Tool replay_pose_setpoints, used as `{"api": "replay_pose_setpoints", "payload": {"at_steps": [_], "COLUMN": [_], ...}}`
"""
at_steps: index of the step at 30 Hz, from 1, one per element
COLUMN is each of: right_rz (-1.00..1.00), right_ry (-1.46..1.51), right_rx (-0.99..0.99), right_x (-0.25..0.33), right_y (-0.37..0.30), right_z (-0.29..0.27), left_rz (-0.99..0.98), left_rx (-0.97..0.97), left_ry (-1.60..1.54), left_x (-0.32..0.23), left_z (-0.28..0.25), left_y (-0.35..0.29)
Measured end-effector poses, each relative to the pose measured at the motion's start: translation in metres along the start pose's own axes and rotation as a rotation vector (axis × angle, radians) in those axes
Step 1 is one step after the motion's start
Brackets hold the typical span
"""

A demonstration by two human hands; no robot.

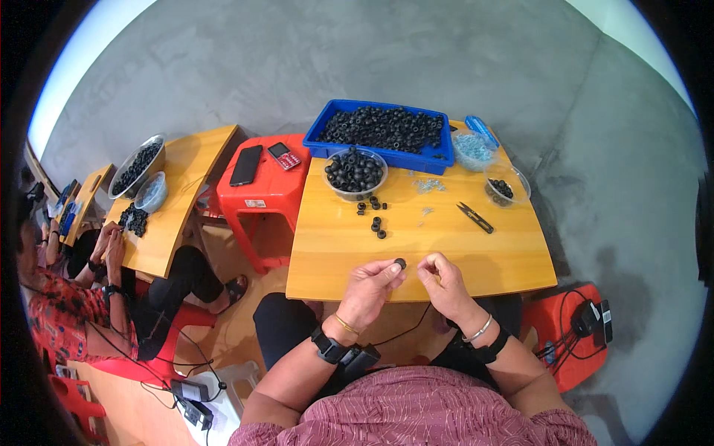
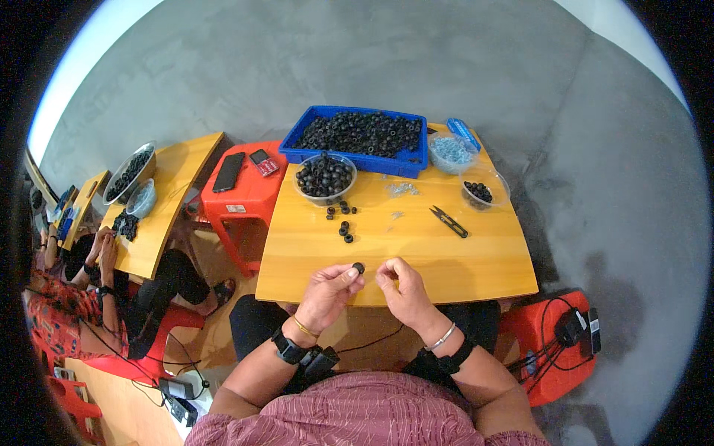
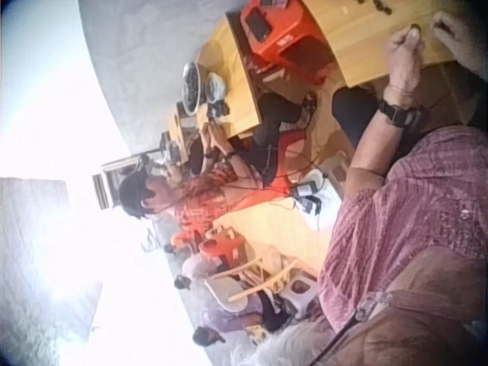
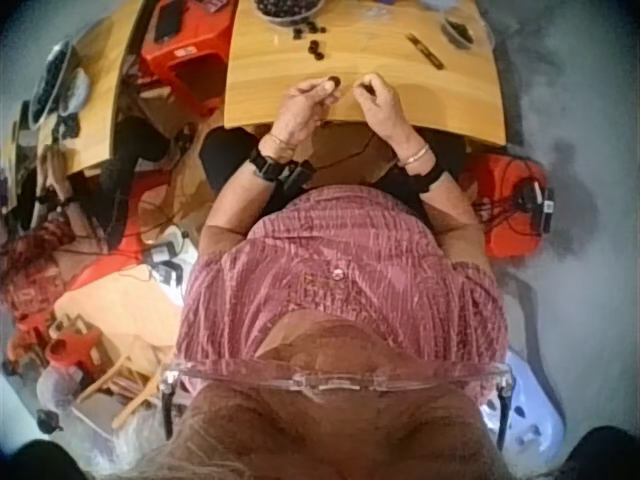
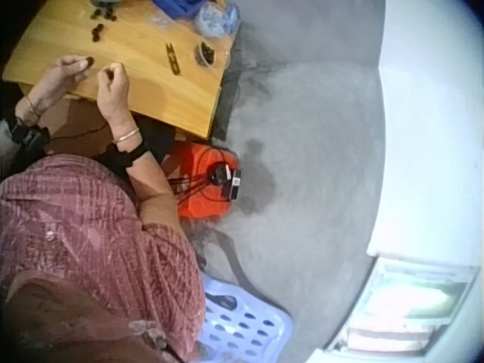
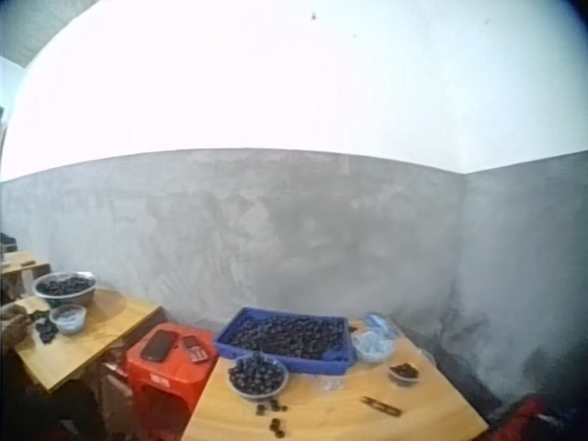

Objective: The person picks up a black rubber ring and a metal insert by hand, fits the insert into the ring, and places the assembled unit onto the table. This process is repeated multiple times with various rings and inserts.

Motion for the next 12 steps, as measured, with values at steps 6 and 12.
{"api": "replay_pose_setpoints", "payload": {"at_steps": [6,12], "right_rz": [-0.03,-0.181], "right_ry": [-0.05,-0.256], "right_rx": [-0.051,0.024], "right_x": [0.021,0.033], "right_y": [0.0,0.002], "right_z": [-0.001,-0.003], "left_rz": [-0.027,-0.078], "left_rx": [0.02,0.089], "left_ry": [-0.095,0.057], "left_x": [0.007,0.002], "left_z": [0.016,0.019], "left_y": [-0.008,-0.009]}}
Point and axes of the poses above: each hand's wrist, its own y-axis towards the middle knuckle, its own z-axis out of the palm, x = y × z, the point moved 8 cm from there along y, towards the middle knuckle, and after that the axes turned 10 degrees about -y, right-handed, at the moved point
